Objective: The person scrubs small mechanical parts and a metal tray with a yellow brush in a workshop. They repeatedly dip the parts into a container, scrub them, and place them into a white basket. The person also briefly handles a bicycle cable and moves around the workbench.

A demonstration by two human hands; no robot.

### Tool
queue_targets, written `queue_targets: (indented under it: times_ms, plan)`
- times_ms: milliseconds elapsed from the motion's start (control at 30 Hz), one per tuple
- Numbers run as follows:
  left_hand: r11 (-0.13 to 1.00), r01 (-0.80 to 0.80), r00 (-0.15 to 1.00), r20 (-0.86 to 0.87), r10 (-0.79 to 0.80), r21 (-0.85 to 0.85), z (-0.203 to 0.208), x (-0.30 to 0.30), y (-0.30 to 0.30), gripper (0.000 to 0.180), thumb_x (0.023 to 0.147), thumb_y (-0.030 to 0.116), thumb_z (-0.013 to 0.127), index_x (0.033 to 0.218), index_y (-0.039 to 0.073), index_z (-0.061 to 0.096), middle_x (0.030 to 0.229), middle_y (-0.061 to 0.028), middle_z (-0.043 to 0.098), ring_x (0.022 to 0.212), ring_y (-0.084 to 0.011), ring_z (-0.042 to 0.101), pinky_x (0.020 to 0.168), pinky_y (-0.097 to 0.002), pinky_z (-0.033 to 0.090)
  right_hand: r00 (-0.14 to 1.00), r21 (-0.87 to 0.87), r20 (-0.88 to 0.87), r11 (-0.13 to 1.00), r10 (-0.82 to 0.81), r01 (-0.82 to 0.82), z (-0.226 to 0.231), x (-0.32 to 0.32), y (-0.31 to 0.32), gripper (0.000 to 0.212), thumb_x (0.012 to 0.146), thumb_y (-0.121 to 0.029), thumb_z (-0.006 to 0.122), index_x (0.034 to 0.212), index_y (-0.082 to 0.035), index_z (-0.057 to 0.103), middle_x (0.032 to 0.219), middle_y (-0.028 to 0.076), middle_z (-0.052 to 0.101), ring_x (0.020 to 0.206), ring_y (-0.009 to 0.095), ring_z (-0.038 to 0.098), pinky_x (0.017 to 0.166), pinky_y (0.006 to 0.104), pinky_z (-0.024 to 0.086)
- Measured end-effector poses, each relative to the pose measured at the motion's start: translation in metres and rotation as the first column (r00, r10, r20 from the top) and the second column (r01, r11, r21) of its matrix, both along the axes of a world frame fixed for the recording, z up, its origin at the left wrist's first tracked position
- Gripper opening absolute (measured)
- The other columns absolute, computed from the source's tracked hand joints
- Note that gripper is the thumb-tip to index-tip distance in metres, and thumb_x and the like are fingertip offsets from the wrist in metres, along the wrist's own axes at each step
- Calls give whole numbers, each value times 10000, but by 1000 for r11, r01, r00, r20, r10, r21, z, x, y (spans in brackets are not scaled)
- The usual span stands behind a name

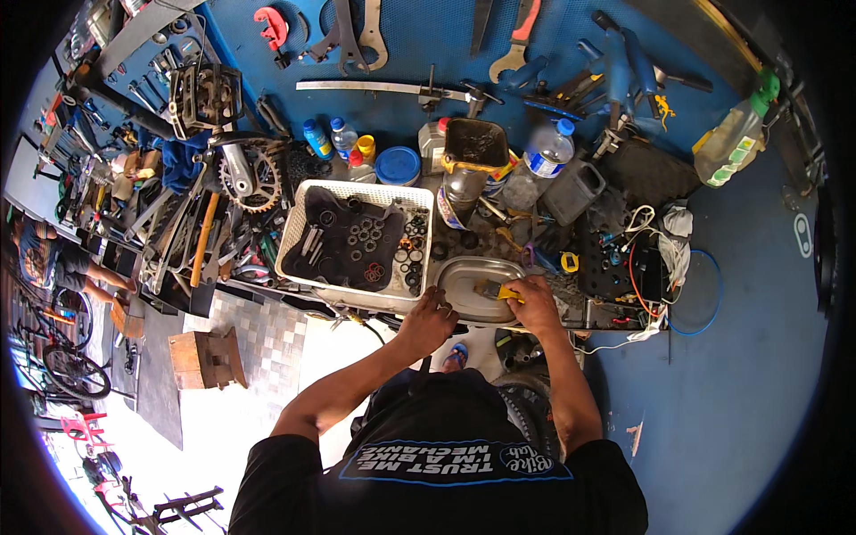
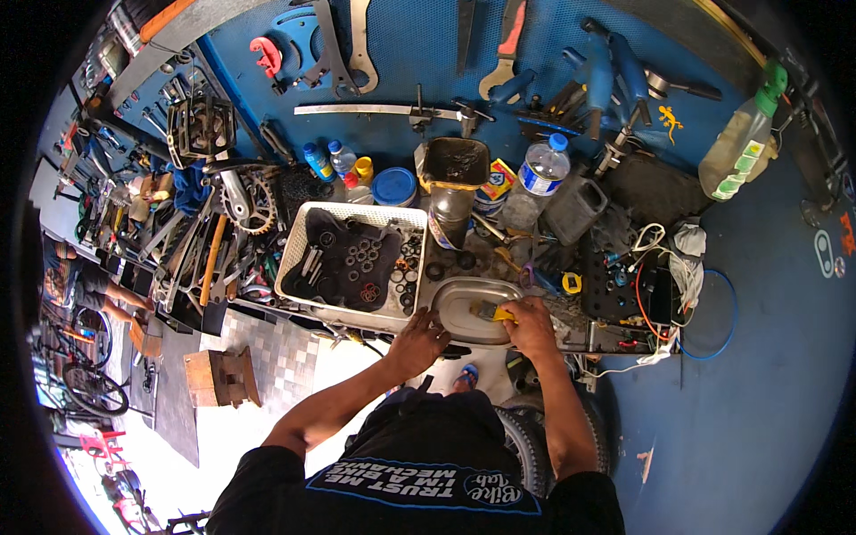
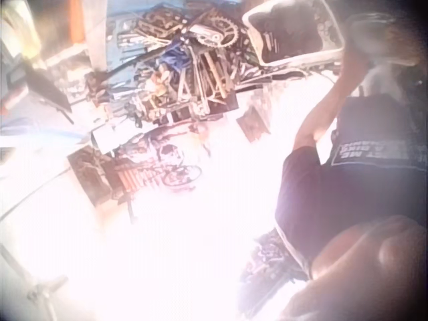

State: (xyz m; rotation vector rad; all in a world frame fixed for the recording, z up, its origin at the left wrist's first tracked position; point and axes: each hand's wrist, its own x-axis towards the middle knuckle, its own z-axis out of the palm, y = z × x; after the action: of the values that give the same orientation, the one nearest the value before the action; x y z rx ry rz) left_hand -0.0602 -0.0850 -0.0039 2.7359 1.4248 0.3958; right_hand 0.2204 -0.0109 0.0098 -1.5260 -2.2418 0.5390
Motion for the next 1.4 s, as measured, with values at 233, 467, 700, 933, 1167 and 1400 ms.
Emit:
queue_targets:
  times_ms: [233,467,700,933,1167,1400]
  plan:
    - [997,-50,998,-26,49,-65,-2,8,1,164,881,155,625,953,57,736,1005,-147,758,1173,-346,660,1070,-468,473,997,-105,76,994,17,-9,9,-3,-3,353,856,-107,796,1196,-191,750,1084,106,758,1173,330,636,1031,457,495]
    - [997,-56,998,6,56,-57,-3,15,0,169,872,145,634,981,51,723,1015,-152,753,1119,-336,688,960,-456,539,995,-107,99,994,29,-19,5,10,1,390,855,-98,786,1225,-215,743,1127,103,749,1167,316,642,1040,455,479]
    - [994,-93,994,56,96,-62,1,24,-5,156,863,127,634,968,50,720,1003,-145,746,1096,-324,691,933,-443,552,992,-157,86,984,94,-80,9,19,5,363,855,-150,788,1211,-203,744,1154,105,745,1199,307,628,1066,453,449]
    - [977,-126,990,40,135,-172,18,20,16,211,890,141,629,1039,27,726,1151,-167,722,1205,-354,643,1004,-493,528,984,-124,-30,976,177,-179,23,18,15,364,871,-253,803,1212,-143,737,1105,124,733,1156,349,634,1018,495,489]
    - [905,-425,848,-347,401,7,24,7,112,456,968,181,567,1355,-35,673,1537,-232,542,1536,-439,358,1264,-639,233,994,116,106,993,-1,-12,2,-57,93,476,843,-386,843,1228,-123,748,1144,143,735,1108,355,668,1023,469,504]
    - [828,-560,712,-492,502,34,14,29,125,565,1001,209,537,1515,-24,558,1713,-196,328,1628,-422,144,1278,-689,65,987,-1,125,994,105,-106,-20,-80,126,496,800,-384,865,1199,-111,754,1088,168,738,1105,356,677,943,481,547]
